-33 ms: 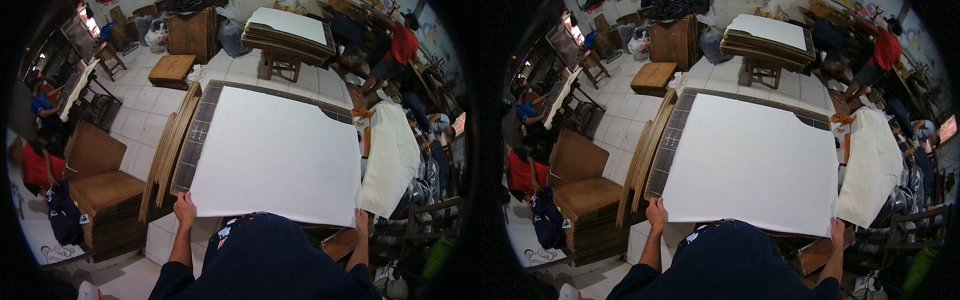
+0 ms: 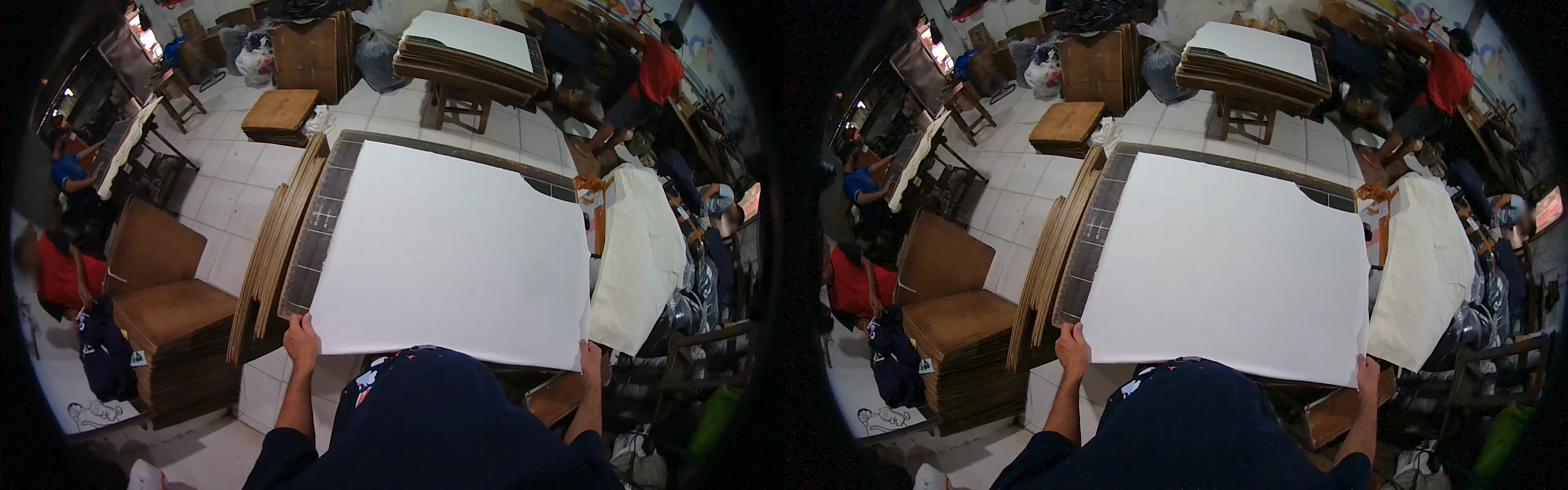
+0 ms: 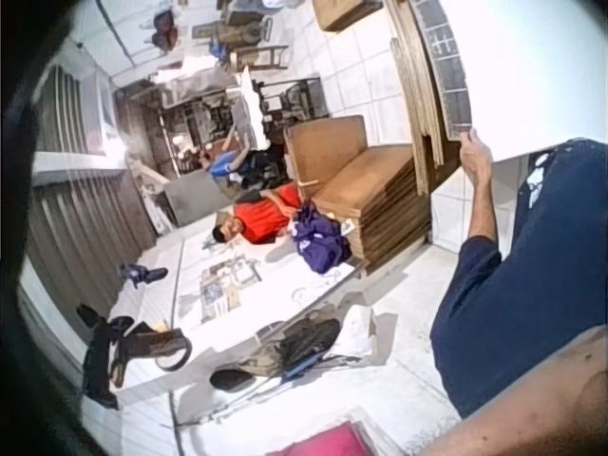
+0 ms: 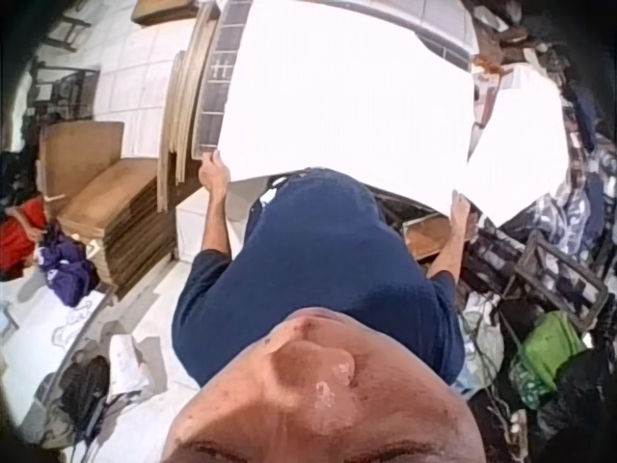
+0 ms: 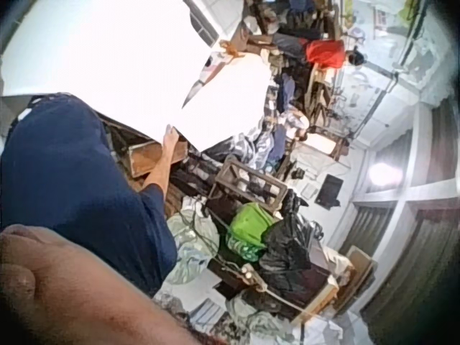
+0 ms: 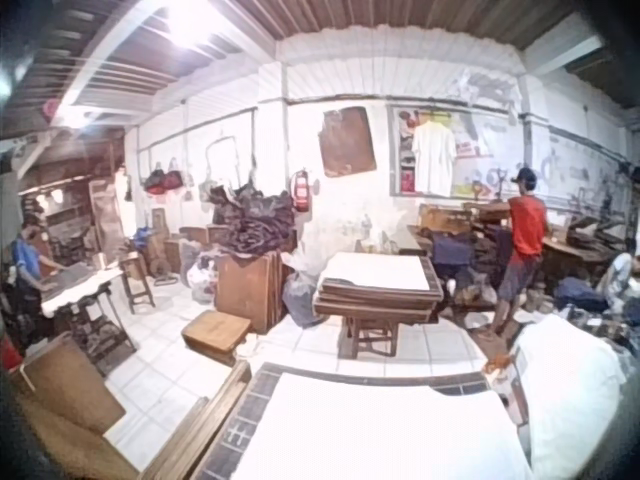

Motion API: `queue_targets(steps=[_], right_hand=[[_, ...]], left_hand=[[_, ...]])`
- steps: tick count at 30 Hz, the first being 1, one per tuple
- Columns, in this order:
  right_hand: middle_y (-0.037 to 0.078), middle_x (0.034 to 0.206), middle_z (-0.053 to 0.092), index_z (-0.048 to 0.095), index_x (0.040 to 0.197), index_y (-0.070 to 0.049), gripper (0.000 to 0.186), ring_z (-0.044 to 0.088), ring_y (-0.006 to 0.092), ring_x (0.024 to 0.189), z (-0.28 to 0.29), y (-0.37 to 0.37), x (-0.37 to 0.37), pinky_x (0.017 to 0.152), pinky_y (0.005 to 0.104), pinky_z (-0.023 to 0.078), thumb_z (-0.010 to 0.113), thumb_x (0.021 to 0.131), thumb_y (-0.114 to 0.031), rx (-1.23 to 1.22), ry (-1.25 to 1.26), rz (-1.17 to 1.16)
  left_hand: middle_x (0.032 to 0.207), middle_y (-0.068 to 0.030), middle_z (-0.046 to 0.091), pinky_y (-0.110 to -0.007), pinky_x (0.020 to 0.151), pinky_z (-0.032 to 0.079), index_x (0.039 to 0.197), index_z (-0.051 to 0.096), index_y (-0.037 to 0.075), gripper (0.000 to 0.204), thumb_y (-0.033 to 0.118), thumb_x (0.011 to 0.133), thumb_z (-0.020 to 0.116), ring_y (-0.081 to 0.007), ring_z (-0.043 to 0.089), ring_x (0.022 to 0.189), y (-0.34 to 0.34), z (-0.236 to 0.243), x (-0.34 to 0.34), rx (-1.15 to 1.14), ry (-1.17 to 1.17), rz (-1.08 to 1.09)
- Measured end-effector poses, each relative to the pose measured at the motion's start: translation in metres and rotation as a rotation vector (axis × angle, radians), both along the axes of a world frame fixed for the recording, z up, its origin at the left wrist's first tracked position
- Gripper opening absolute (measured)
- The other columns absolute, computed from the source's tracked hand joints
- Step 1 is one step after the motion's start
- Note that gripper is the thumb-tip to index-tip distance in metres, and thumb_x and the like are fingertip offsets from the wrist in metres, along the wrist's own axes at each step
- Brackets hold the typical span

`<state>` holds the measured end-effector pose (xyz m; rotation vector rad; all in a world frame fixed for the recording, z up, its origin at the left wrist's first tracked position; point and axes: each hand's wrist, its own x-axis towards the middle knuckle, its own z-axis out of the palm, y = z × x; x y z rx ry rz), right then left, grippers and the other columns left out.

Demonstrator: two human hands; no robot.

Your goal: The person repeatedly places a white fabric sheet onto a screen printing frame, smooths it flat with both hands, then lifts the frame to flip it over. This cycle repeats multiple times in a workshop setting.

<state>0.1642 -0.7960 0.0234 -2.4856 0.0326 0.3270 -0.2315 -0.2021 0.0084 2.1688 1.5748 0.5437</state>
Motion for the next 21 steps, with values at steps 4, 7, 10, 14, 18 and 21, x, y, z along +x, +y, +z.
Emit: queue_targets(steps=[4, 7, 10, 14, 18, 21], right_hand=[[0.003, 0.062, 0.049, 0.056, 0.077, 0.007, 0.036, 0.041, 0.0122, 0.061, 0.000, 0.003, 0.002, 0.057, 0.0354, 0.038, 0.057, 0.097, -0.023, 0.015, -0.002, 0.014], [0.003, 0.061, 0.046, 0.053, 0.074, 0.006, 0.037, 0.040, 0.0121, 0.061, -0.006, 0.003, 0.003, 0.056, 0.0357, 0.037, 0.057, 0.097, -0.022, 0.069, 0.018, -0.032], [0.003, 0.061, 0.045, 0.051, 0.073, 0.005, 0.037, 0.039, 0.0121, 0.061, -0.011, 0.001, 0.003, 0.056, 0.0361, 0.037, 0.057, 0.097, -0.022, 0.057, 0.007, -0.021], [0.005, 0.061, 0.044, 0.049, 0.072, 0.005, 0.038, 0.038, 0.0121, 0.061, -0.013, -0.002, 0.001, 0.055, 0.0360, 0.036, 0.057, 0.097, -0.023, -0.052, -0.024, 0.007], [0.006, 0.061, 0.043, 0.049, 0.073, 0.006, 0.039, 0.038, 0.0118, 0.061, -0.012, -0.001, 0.000, 0.056, 0.0363, 0.036, 0.057, 0.097, -0.024, 0.078, 0.029, -0.037], [0.006, 0.061, 0.044, 0.050, 0.073, 0.006, 0.039, 0.040, 0.0116, 0.061, -0.011, 0.001, -0.002, 0.056, 0.0361, 0.037, 0.057, 0.097, -0.024, 0.038, 0.033, -0.042]], left_hand=[[0.080, -0.0226, 0.066, -0.052, 0.068, 0.048, 0.090, 0.059, 0.003, 0.027, 0.029, 0.095, 0.056, -0.0456, 0.063, 0.076, 0.004, -0.001, 0.005, -0.011, -0.014, -0.004], [0.080, -0.0227, 0.067, -0.052, 0.067, 0.048, 0.090, 0.059, 0.002, 0.026, 0.028, 0.095, 0.057, -0.0454, 0.063, 0.076, 0.006, 0.000, 0.004, 0.000, -0.013, -0.010], [0.080, -0.0228, 0.067, -0.052, 0.067, 0.048, 0.090, 0.059, 0.002, 0.026, 0.028, 0.095, 0.057, -0.0454, 0.064, 0.076, 0.007, 0.000, 0.002, -0.006, -0.014, -0.014], [0.080, -0.0229, 0.066, -0.052, 0.067, 0.047, 0.090, 0.059, 0.003, 0.027, 0.029, 0.095, 0.057, -0.0457, 0.063, 0.077, 0.006, 0.000, -0.001, -0.022, 0.011, -0.023], [0.081, -0.0233, 0.066, -0.052, 0.068, 0.048, 0.090, 0.059, 0.002, 0.027, 0.029, 0.095, 0.056, -0.0460, 0.063, 0.078, 0.004, 0.001, -0.002, -0.028, 0.023, -0.011], [0.081, -0.0239, 0.066, -0.053, 0.068, 0.047, 0.090, 0.059, 0.002, 0.027, 0.028, 0.096, 0.055, -0.0462, 0.063, 0.078, 0.004, 0.000, -0.002, -0.042, 0.007, -0.012]])
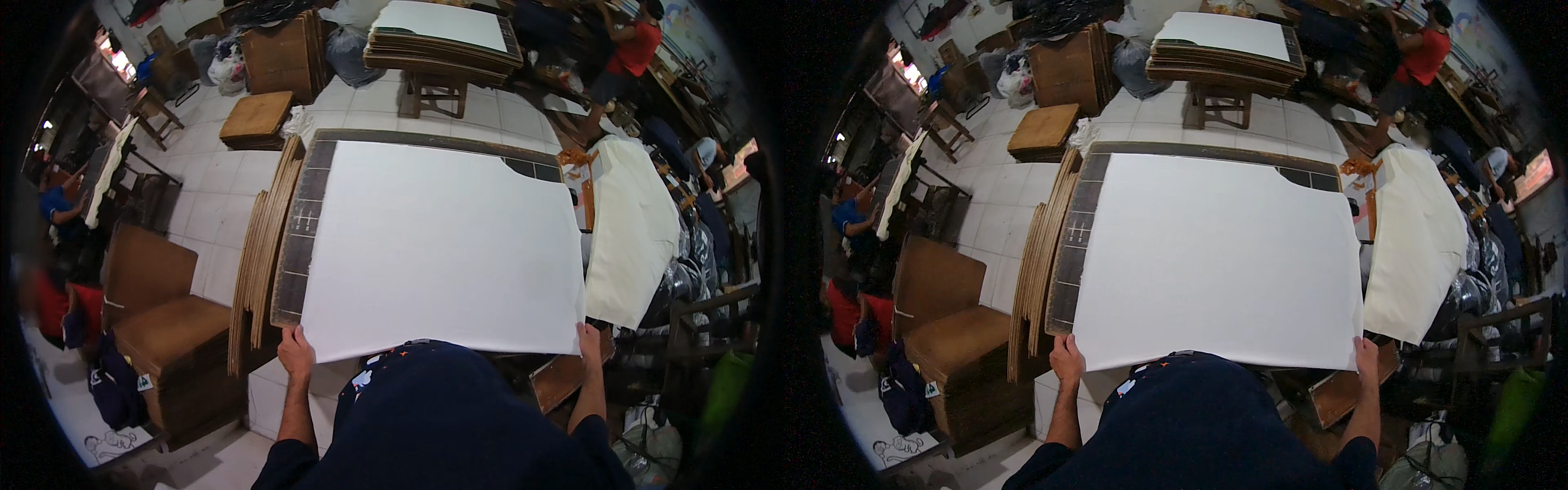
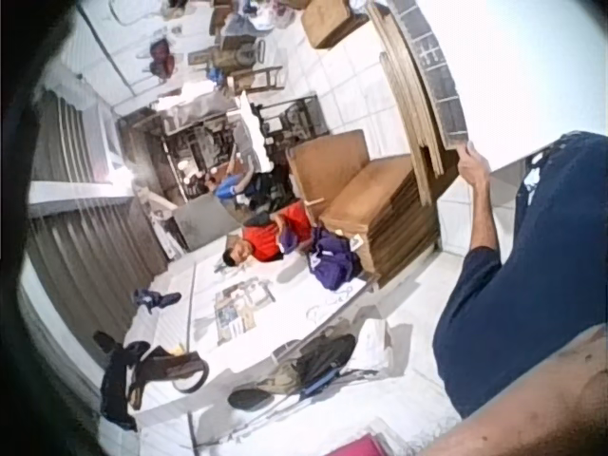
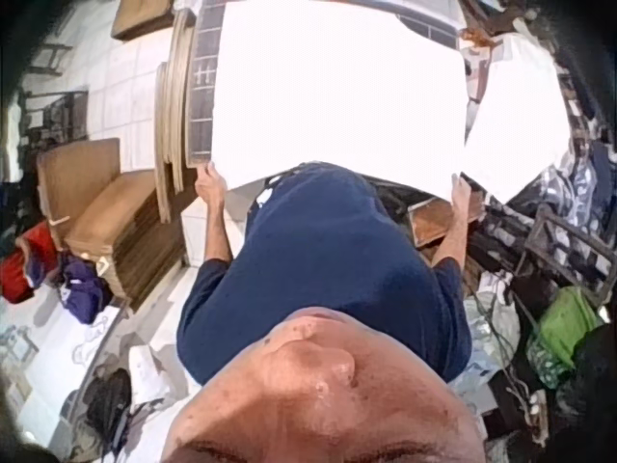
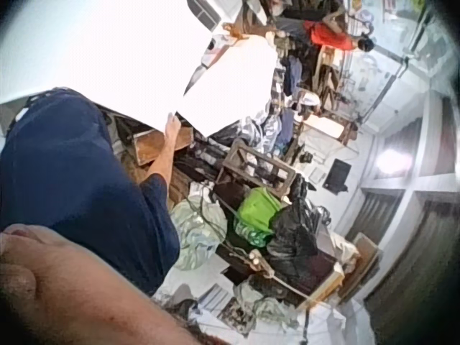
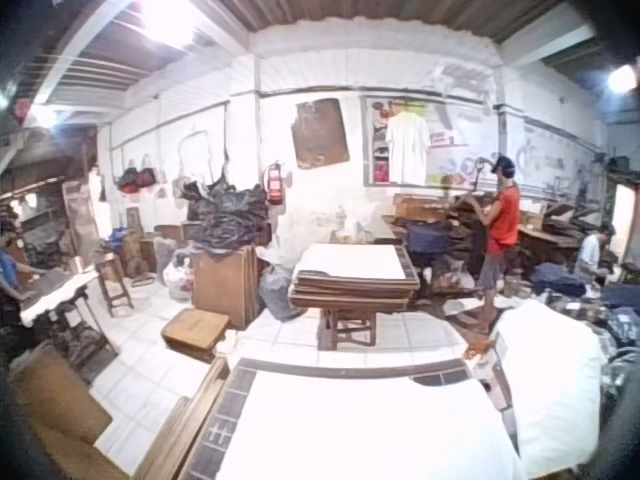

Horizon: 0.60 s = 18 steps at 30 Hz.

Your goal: The person repeatedly places a white fabric sheet onto a screen printing frame, smooths it flat with both hands, then lifts the frame to flip it over. This cycle repeats multiple times in a workshop setting.

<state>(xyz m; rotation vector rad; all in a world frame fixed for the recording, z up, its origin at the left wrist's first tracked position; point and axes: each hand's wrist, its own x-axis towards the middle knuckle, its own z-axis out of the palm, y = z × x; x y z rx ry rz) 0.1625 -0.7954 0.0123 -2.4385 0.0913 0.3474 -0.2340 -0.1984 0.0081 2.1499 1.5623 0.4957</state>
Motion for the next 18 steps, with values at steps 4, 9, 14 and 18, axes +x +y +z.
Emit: queue_targets(steps=[4, 9, 14, 18], right_hand=[[0.006, 0.062, 0.048, 0.053, 0.075, 0.006, 0.038, 0.043, 0.0120, 0.061, 0.003, 0.002, -0.003, 0.057, 0.0362, 0.038, 0.057, 0.096, -0.025, 0.008, 0.008, -0.024], [0.006, 0.062, 0.049, 0.054, 0.076, 0.006, 0.037, 0.043, 0.0118, 0.061, 0.004, 0.006, -0.002, 0.056, 0.0362, 0.038, 0.058, 0.095, -0.025, -0.028, -0.030, -0.038], [0.000, 0.063, 0.049, 0.056, 0.074, 0.004, 0.039, 0.041, 0.0096, 0.062, -0.002, 0.011, -0.003, 0.056, 0.0332, 0.038, 0.058, 0.097, -0.028, 0.073, -0.024, -0.119], [-0.003, 0.066, 0.052, 0.062, 0.080, 0.000, 0.034, 0.043, 0.0078, 0.060, -0.004, 0.014, -0.005, 0.054, 0.0313, 0.038, 0.062, 0.096, -0.030, 0.252, 0.071, -0.205]], left_hand=[[0.079, -0.0243, 0.066, -0.051, 0.066, 0.047, 0.089, 0.058, 0.000, 0.028, 0.027, 0.095, 0.057, -0.0455, 0.063, 0.075, 0.000, -0.001, -0.002, 0.010, -0.019, -0.019], [0.074, -0.0232, 0.065, -0.047, 0.063, 0.048, 0.086, 0.059, -0.003, 0.032, 0.028, 0.095, 0.059, -0.0418, 0.064, 0.069, 0.002, -0.001, 0.000, 0.025, -0.061, -0.017], [0.068, -0.0197, 0.063, -0.042, 0.060, 0.048, 0.080, 0.059, -0.004, 0.037, 0.030, 0.094, 0.063, -0.0317, 0.062, 0.062, 0.003, -0.005, 0.003, 0.037, -0.131, 0.015], [0.063, -0.0060, 0.058, -0.033, 0.054, 0.042, 0.078, 0.062, -0.004, 0.033, 0.026, 0.091, 0.069, -0.0145, 0.050, 0.057, 0.013, -0.012, -0.001, -0.223, -0.244, 0.031]])
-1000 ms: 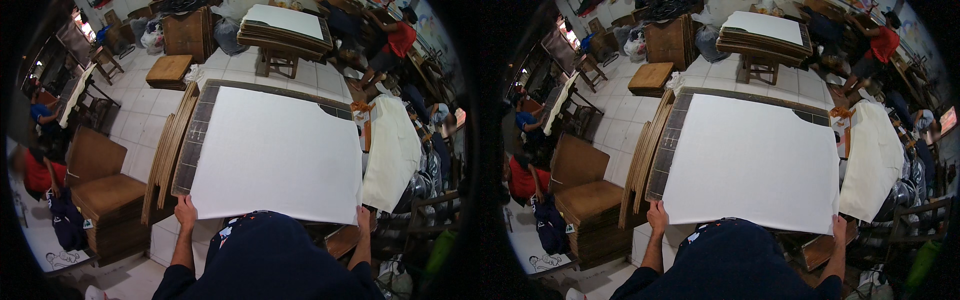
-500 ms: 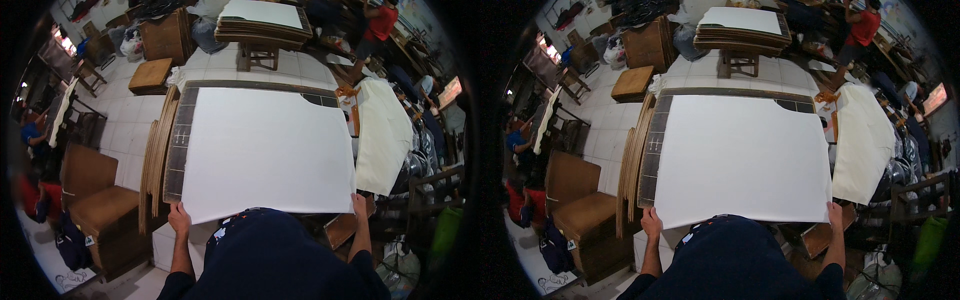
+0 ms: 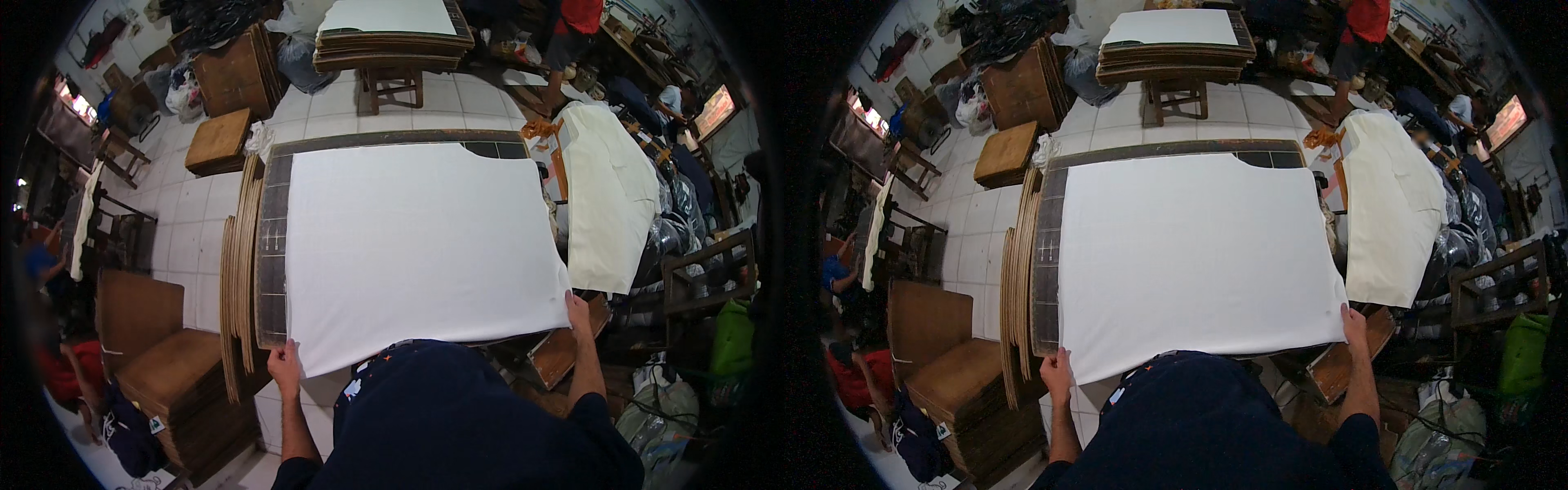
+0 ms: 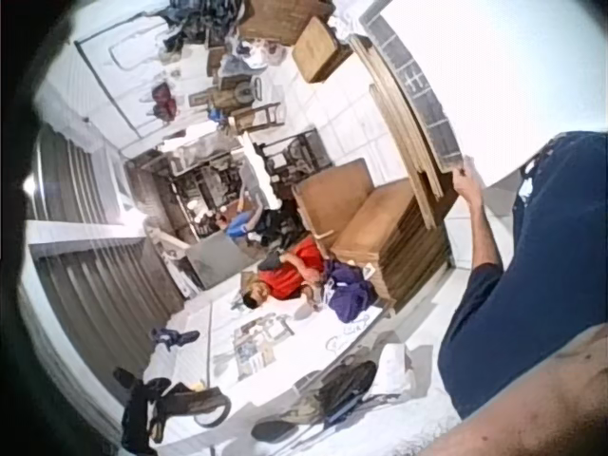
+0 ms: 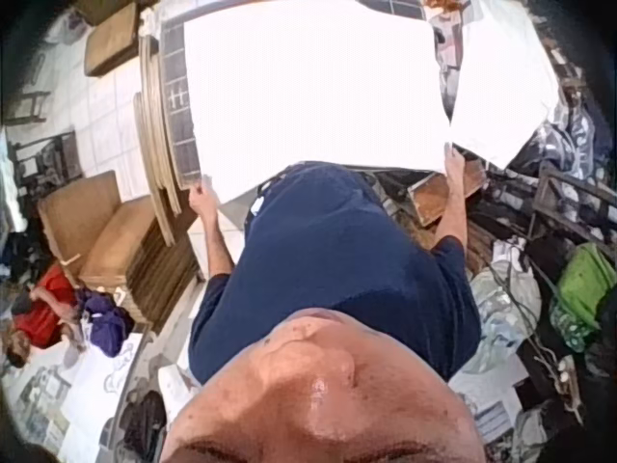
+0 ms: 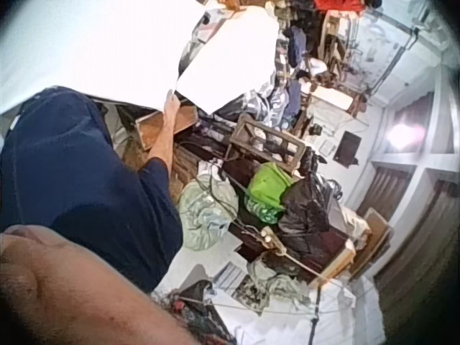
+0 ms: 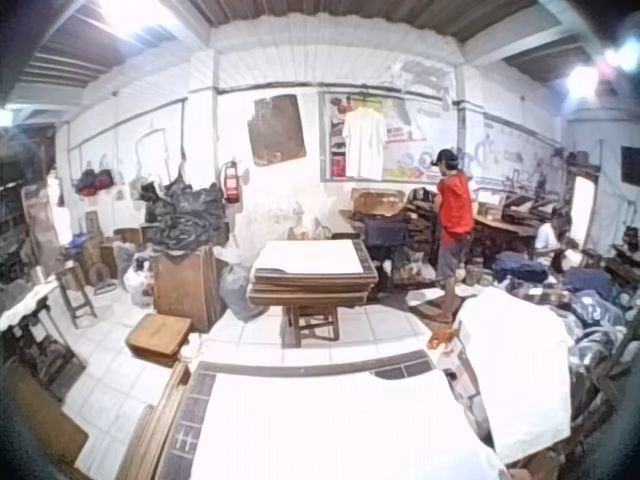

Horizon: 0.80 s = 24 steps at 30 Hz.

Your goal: The person repeatedly places a white fabric sheet onto a screen printing frame, smooths it flat with both hands, then lifts the frame to flip it over. This cycle repeats multiple times in a workshop setting.

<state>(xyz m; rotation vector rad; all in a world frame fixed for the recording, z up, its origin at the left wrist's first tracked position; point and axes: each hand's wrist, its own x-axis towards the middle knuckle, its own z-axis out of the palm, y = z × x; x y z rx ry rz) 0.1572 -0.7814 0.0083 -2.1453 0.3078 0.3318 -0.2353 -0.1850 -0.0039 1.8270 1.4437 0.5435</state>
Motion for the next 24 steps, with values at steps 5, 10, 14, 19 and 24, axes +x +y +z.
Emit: queue_targets(steps=[5, 10, 14, 19, 24], right_hand=[[-0.001, 0.075, 0.064, 0.069, 0.098, 0.000, 0.030, 0.053, 0.0080, 0.063, 0.006, -0.008, -0.007, 0.055, 0.0287, 0.042, 0.065, 0.094, -0.030, 0.202, 0.113, 0.103], [0.003, 0.091, 0.069, 0.065, 0.108, 0.000, 0.028, 0.064, 0.0127, 0.078, 0.018, -0.008, 0.013, 0.070, 0.0281, 0.052, 0.063, 0.096, -0.025, 0.321, 0.122, 0.070], [0.005, 0.094, 0.069, 0.065, 0.108, 0.000, 0.026, 0.066, 0.0132, 0.083, 0.045, 0.017, 0.075, 0.069, 0.0278, 0.053, 0.061, 0.097, -0.023, 0.506, 0.150, 0.158], [0.003, 0.107, 0.061, 0.062, 0.109, -0.003, 0.019, 0.055, 0.0138, 0.103, 0.116, 0.084, 0.187, 0.096, 0.0311, 0.041, 0.057, 0.098, -0.018, 0.805, -0.360, -0.059], [0.009, 0.119, 0.063, 0.060, 0.118, -0.002, 0.034, 0.057, 0.0217, 0.112, 0.221, 0.119, 0.231, 0.103, 0.0363, 0.041, 0.056, 0.099, -0.031, 1.231, -0.480, 0.071]], left_hand=[[0.066, 0.0038, 0.054, -0.026, 0.053, 0.036, 0.078, 0.064, -0.003, 0.030, 0.024, 0.092, 0.069, -0.0055, 0.043, 0.061, 0.021, -0.002, -0.006, -0.249, -0.126, -0.081], [0.069, 0.0043, 0.053, -0.024, 0.061, 0.037, 0.073, 0.061, 0.001, 0.031, 0.022, 0.095, 0.063, -0.0060, 0.045, 0.068, 0.033, 0.014, 0.015, -0.249, -0.277, -0.101], [0.079, 0.0025, 0.056, -0.025, 0.070, 0.040, 0.084, 0.062, 0.005, 0.024, 0.025, 0.098, 0.059, -0.0084, 0.050, 0.077, 0.078, 0.045, 0.073, -0.614, -0.461, -0.251], [0.092, -0.0079, 0.063, -0.037, 0.083, 0.048, 0.097, 0.063, 0.003, 0.031, 0.031, 0.101, 0.051, -0.0183, 0.059, 0.089, 0.177, 0.134, 0.206, -0.267, -0.545, -0.349], [0.121, -0.0172, 0.062, -0.040, 0.102, 0.044, 0.122, 0.053, -0.006, 0.037, 0.026, 0.104, 0.042, -0.0261, 0.058, 0.114, 0.205, 0.280, 0.285, -0.310, -1.311, -0.480]])
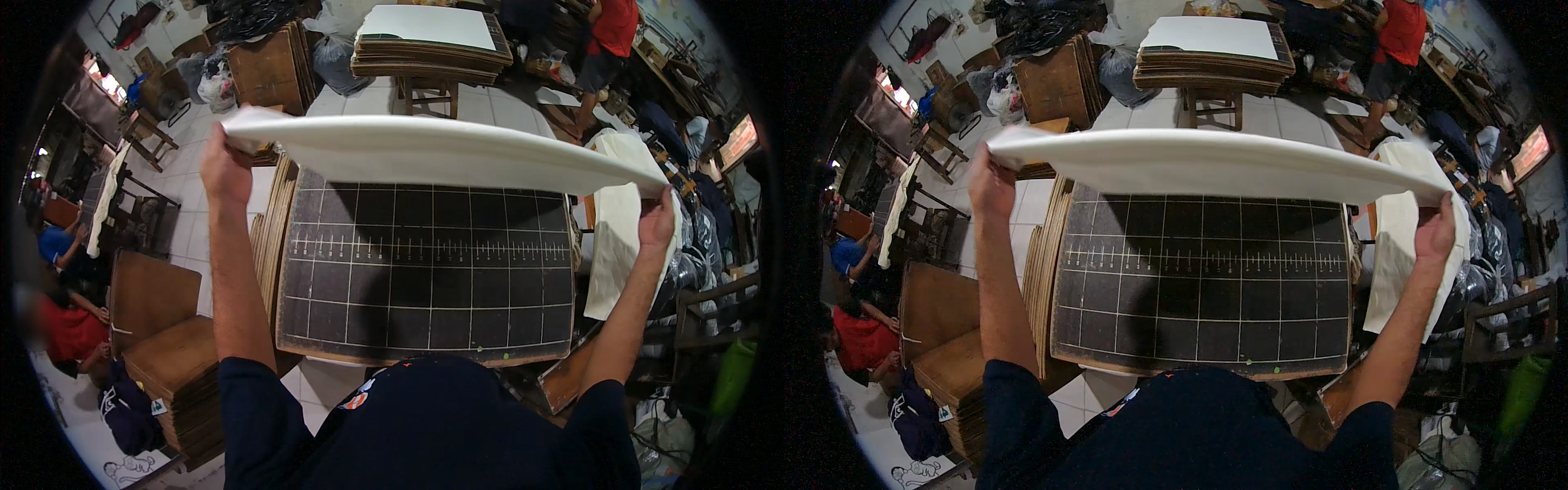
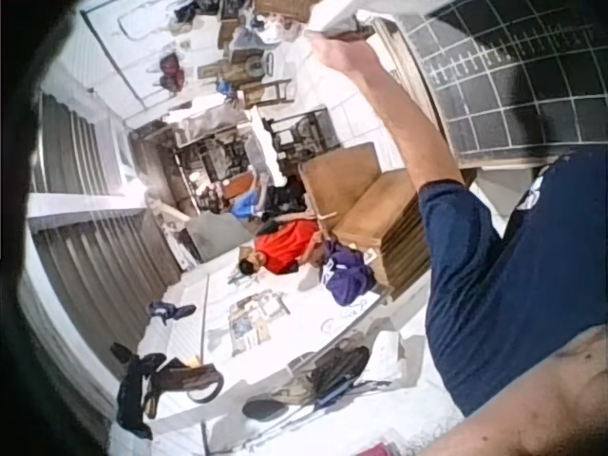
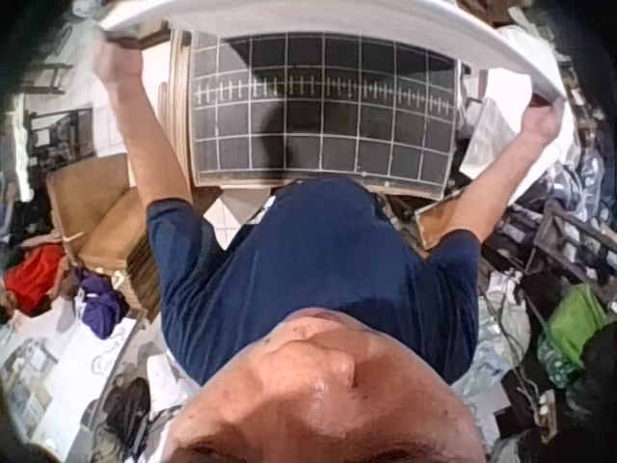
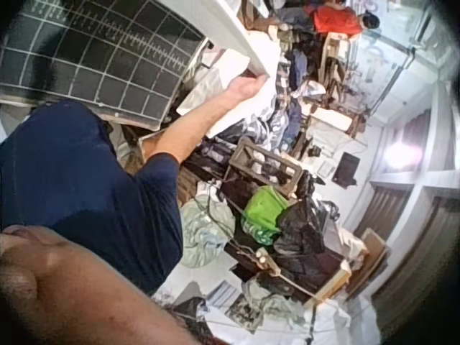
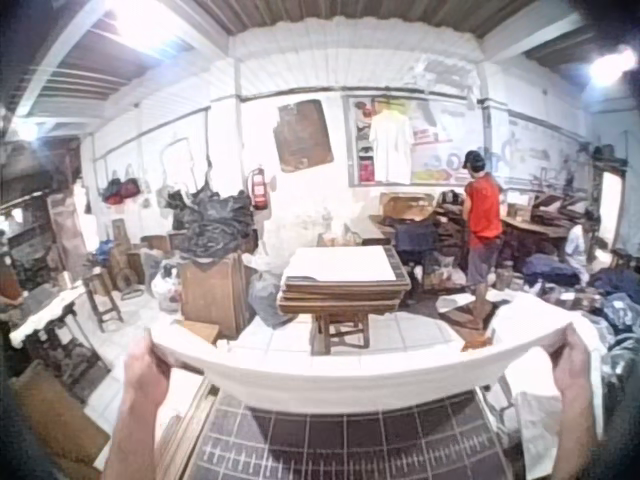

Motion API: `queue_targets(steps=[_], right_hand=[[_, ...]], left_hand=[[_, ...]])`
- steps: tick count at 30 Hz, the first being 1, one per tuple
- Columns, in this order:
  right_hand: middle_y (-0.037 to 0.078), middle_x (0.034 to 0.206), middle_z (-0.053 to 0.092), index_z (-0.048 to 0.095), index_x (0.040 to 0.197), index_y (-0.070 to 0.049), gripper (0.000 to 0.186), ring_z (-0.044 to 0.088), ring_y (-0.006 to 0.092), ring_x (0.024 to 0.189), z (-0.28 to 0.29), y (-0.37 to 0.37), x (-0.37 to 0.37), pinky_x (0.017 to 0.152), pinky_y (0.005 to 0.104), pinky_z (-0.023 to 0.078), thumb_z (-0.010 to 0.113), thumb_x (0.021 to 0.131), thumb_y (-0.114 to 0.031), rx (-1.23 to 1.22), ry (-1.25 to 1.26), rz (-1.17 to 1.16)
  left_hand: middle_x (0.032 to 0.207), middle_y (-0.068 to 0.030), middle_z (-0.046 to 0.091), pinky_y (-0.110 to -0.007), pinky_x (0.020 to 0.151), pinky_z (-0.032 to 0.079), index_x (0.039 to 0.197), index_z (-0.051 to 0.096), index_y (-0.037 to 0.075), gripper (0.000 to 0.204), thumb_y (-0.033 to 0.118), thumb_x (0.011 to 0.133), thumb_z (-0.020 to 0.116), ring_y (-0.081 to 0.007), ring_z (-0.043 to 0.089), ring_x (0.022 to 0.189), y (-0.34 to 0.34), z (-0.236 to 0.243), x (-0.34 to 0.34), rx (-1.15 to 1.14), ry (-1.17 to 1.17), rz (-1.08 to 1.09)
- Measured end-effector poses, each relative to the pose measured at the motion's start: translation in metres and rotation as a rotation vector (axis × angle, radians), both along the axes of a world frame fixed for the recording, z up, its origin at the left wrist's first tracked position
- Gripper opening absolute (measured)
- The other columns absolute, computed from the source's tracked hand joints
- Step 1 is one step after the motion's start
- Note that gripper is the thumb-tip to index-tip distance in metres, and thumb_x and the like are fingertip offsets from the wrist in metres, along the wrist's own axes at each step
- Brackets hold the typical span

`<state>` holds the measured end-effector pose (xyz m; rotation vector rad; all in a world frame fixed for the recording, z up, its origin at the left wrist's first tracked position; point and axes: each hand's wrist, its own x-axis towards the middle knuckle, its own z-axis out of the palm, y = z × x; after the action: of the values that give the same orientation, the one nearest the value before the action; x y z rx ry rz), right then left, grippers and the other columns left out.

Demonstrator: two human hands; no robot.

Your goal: The person repeatedly places a white fabric sheet onto a screen printing frame, smooths it flat with both hands, then lifts the frame to flip it over. This cycle repeats multiple times in a workshop setting.

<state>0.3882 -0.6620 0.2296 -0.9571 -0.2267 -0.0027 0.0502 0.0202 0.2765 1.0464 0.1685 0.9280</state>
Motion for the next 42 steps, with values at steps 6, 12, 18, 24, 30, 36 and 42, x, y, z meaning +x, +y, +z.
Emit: queue_targets(steps=[6, 12, 18, 24, 30, 36, 42], right_hand=[[0.009, 0.121, 0.064, 0.057, 0.123, -0.001, 0.037, 0.060, 0.0198, 0.111, 0.027, 0.019, -0.006, 0.099, 0.0357, 0.047, 0.052, 0.101, -0.031, -0.013, 0.072, 0.056], [0.010, 0.114, 0.064, 0.056, 0.122, -0.002, 0.033, 0.062, 0.0185, 0.103, -0.074, 0.045, 0.004, 0.090, 0.0347, 0.051, 0.059, 0.098, -0.025, -0.335, 0.286, -0.039], [-0.001, 0.068, 0.055, 0.062, 0.090, -0.007, 0.029, 0.048, 0.0091, 0.053, -0.189, 0.054, 0.003, 0.042, 0.0273, 0.035, 0.056, 0.098, -0.034, -0.986, 0.338, -0.238], [0.003, 0.063, 0.050, 0.058, 0.079, -0.001, 0.037, 0.045, 0.0112, 0.054, -0.223, 0.017, -0.030, 0.045, 0.0328, 0.036, 0.054, 0.099, -0.031, -1.340, 0.276, -0.247], [0.003, 0.065, 0.050, 0.057, 0.080, 0.002, 0.036, 0.044, 0.0121, 0.059, -0.212, -0.010, -0.067, 0.054, 0.0327, 0.039, 0.052, 0.101, -0.028, -1.336, 0.247, -0.201], [0.003, 0.064, 0.048, 0.055, 0.078, 0.002, 0.037, 0.043, 0.0118, 0.059, -0.205, -0.039, -0.101, 0.054, 0.0325, 0.038, 0.051, 0.101, -0.027, -1.348, 0.232, -0.205], [0.005, 0.062, 0.047, 0.054, 0.076, 0.001, 0.038, 0.042, 0.0135, 0.059, -0.223, -0.072, -0.115, 0.055, 0.0337, 0.038, 0.051, 0.101, -0.027, -1.388, 0.230, -0.172]], left_hand=[[0.111, -0.0103, 0.065, -0.034, 0.089, 0.052, 0.113, 0.056, -0.001, 0.031, 0.026, 0.104, 0.046, -0.0184, 0.064, 0.101, -0.016, 0.040, 0.016, -0.044, -0.041, 0.181], [0.084, -0.0047, 0.064, -0.030, 0.067, 0.049, 0.095, 0.062, -0.001, 0.033, 0.029, 0.103, 0.051, -0.0120, 0.058, 0.073, 0.017, -0.096, 0.034, 0.034, 0.393, 0.464], [0.074, -0.0057, 0.062, -0.034, 0.062, 0.044, 0.080, 0.062, -0.006, 0.037, 0.027, 0.097, 0.059, -0.0140, 0.052, 0.067, 0.008, -0.249, 0.018, 0.095, 0.885, 0.551], [0.077, -0.0221, 0.066, -0.046, 0.065, 0.047, 0.089, 0.065, -0.003, 0.032, 0.028, 0.094, 0.058, -0.0353, 0.063, 0.069, -0.027, -0.282, -0.039, 0.482, 1.203, 0.546], [0.077, -0.0261, 0.065, -0.054, 0.066, 0.046, 0.087, 0.063, 0.001, 0.035, 0.034, 0.095, 0.054, -0.0474, 0.062, 0.076, -0.082, -0.264, -0.079, 0.720, 1.401, 0.641], [0.080, -0.0261, 0.066, -0.055, 0.068, 0.047, 0.093, 0.061, 0.002, 0.032, 0.033, 0.096, 0.053, -0.0476, 0.063, 0.078, -0.121, -0.254, -0.126, 0.663, 1.497, 0.536], [0.082, -0.0266, 0.066, -0.054, 0.070, 0.047, 0.093, 0.061, 0.002, 0.031, 0.032, 0.096, 0.054, -0.0477, 0.063, 0.080, -0.140, -0.269, -0.164, 0.613, 1.523, 0.477]])
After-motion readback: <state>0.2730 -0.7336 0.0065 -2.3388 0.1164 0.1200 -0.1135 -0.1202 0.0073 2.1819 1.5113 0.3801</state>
